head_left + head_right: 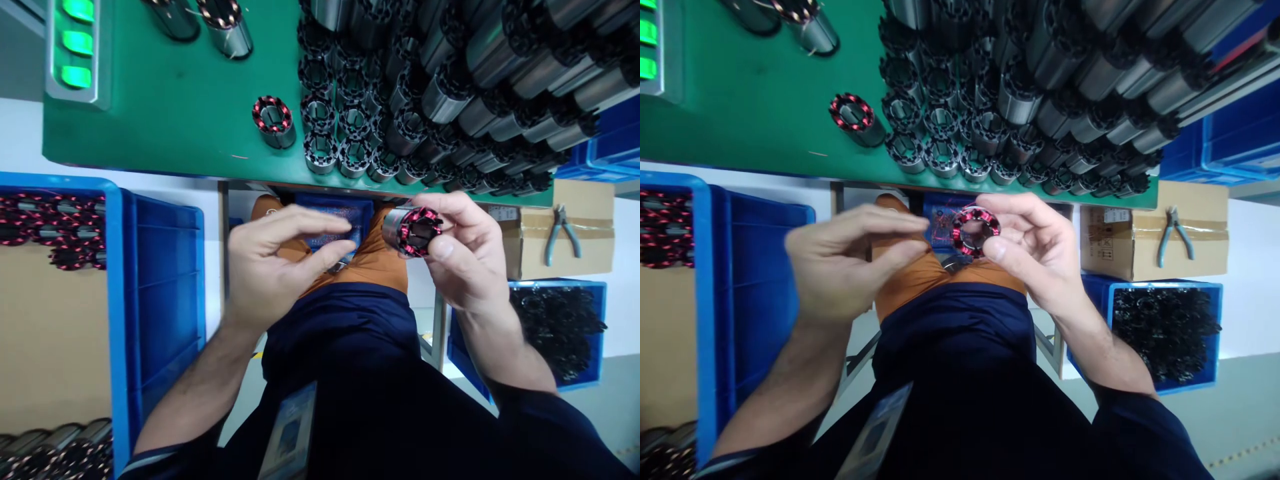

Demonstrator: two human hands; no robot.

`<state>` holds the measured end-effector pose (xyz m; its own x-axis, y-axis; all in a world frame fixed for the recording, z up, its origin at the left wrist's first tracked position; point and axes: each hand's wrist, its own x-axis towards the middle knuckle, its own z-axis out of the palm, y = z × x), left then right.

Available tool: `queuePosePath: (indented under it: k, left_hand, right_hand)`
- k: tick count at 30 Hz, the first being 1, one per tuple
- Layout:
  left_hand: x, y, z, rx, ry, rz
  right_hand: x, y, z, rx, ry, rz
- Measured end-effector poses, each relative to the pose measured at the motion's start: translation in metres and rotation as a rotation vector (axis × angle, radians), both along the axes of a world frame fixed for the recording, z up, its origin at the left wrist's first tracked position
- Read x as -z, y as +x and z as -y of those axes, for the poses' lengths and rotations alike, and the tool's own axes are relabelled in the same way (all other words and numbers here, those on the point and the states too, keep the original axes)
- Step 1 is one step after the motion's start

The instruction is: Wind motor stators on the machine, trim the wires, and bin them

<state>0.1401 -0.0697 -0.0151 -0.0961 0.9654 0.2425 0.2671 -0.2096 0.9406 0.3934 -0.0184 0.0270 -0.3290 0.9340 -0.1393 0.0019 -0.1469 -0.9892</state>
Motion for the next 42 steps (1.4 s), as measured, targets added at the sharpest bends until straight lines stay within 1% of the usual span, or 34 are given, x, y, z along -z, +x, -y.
queuePosePath:
  k: [2,3,4,5,6,7,9,11,12,13,15,19,21,23,26,28,29,30,32,34,35,38,40,42]
  left_hand:
    - [-0.020,0.005,-0.004,-0.015,0.066,0.097]
    - [-0.029,0.008,-0.006,-0.012,0.072,0.125]
    - [-0.034,0.011,-0.007,-0.008,0.058,0.146]
    - [-0.035,0.014,-0.007,0.004,0.026,0.164]
    - [-0.032,0.017,-0.007,0.026,-0.018,0.184]
    - [-0.026,0.019,-0.006,0.054,-0.065,0.213]
    - [-0.007,0.022,-0.006,0.110,-0.172,0.297]
    - [0.011,0.021,-0.006,0.110,-0.274,0.380]
    - [0.017,0.020,-0.006,0.095,-0.304,0.407]
    - [0.019,0.018,-0.007,0.083,-0.314,0.424]
    - [0.014,0.014,-0.008,0.089,-0.276,0.430]
    - [-0.011,0.013,-0.009,0.137,-0.135,0.414]
    - [-0.015,0.016,-0.007,0.128,-0.121,0.412]
    - [-0.008,0.018,-0.004,0.111,-0.153,0.414]
    - [0.016,0.015,0.002,0.082,-0.267,0.397]
    - [0.032,0.009,0.005,0.041,-0.324,0.369]
    - [0.037,0.006,0.007,0.017,-0.316,0.348]
    - [0.039,0.003,0.009,0.004,-0.271,0.313]
    - [0.035,-0.001,0.012,0.020,-0.094,0.202]
    - [0.022,-0.001,0.015,0.068,0.085,0.060]
    - [0.015,0.001,0.016,0.083,0.133,0.001]
    - [-0.003,0.009,0.021,0.089,0.140,-0.075]
    - [-0.009,0.012,0.024,0.083,0.130,-0.072]
    - [-0.011,0.014,0.026,0.085,0.121,-0.070]
  right_hand:
    - [0.003,-0.004,0.001,0.003,0.027,0.031]
    - [0.005,-0.006,0.002,-0.003,0.038,0.034]
    - [0.006,-0.007,0.002,-0.009,0.048,0.030]
    - [0.006,-0.007,0.002,-0.016,0.052,0.020]
    - [0.007,-0.006,0.002,-0.023,0.048,0.010]
    - [0.007,-0.005,0.002,-0.030,0.033,0.003]
    - [0.006,0.000,0.002,-0.042,-0.015,-0.002]
    - [0.005,0.004,0.003,-0.059,-0.050,0.003]
    - [0.005,0.006,0.003,-0.067,-0.055,0.014]
    - [0.005,0.006,0.003,-0.074,-0.052,0.030]
    - [0.005,0.003,0.003,-0.092,-0.037,0.054]
    - [0.005,-0.007,0.001,-0.134,-0.012,0.010]
    - [0.007,-0.011,0.000,-0.145,-0.013,0.015]
    - [0.010,-0.011,0.001,-0.159,-0.030,0.030]
    - [0.016,-0.007,0.002,-0.175,-0.052,-0.009]
    - [0.018,-0.003,0.004,-0.160,-0.058,-0.020]
    - [0.018,-0.002,0.004,-0.151,-0.061,-0.008]
    - [0.018,-0.001,0.005,-0.146,-0.062,0.010]
    - [0.017,-0.003,0.006,-0.151,-0.059,0.040]
    - [0.017,-0.007,0.007,-0.165,-0.047,0.035]
    - [0.017,-0.009,0.008,-0.176,-0.041,0.023]
    - [0.016,-0.013,0.009,-0.220,-0.037,0.006]
    - [0.015,-0.012,0.009,-0.246,-0.013,0.037]
    - [0.012,-0.009,0.009,-0.249,0.083,0.100]
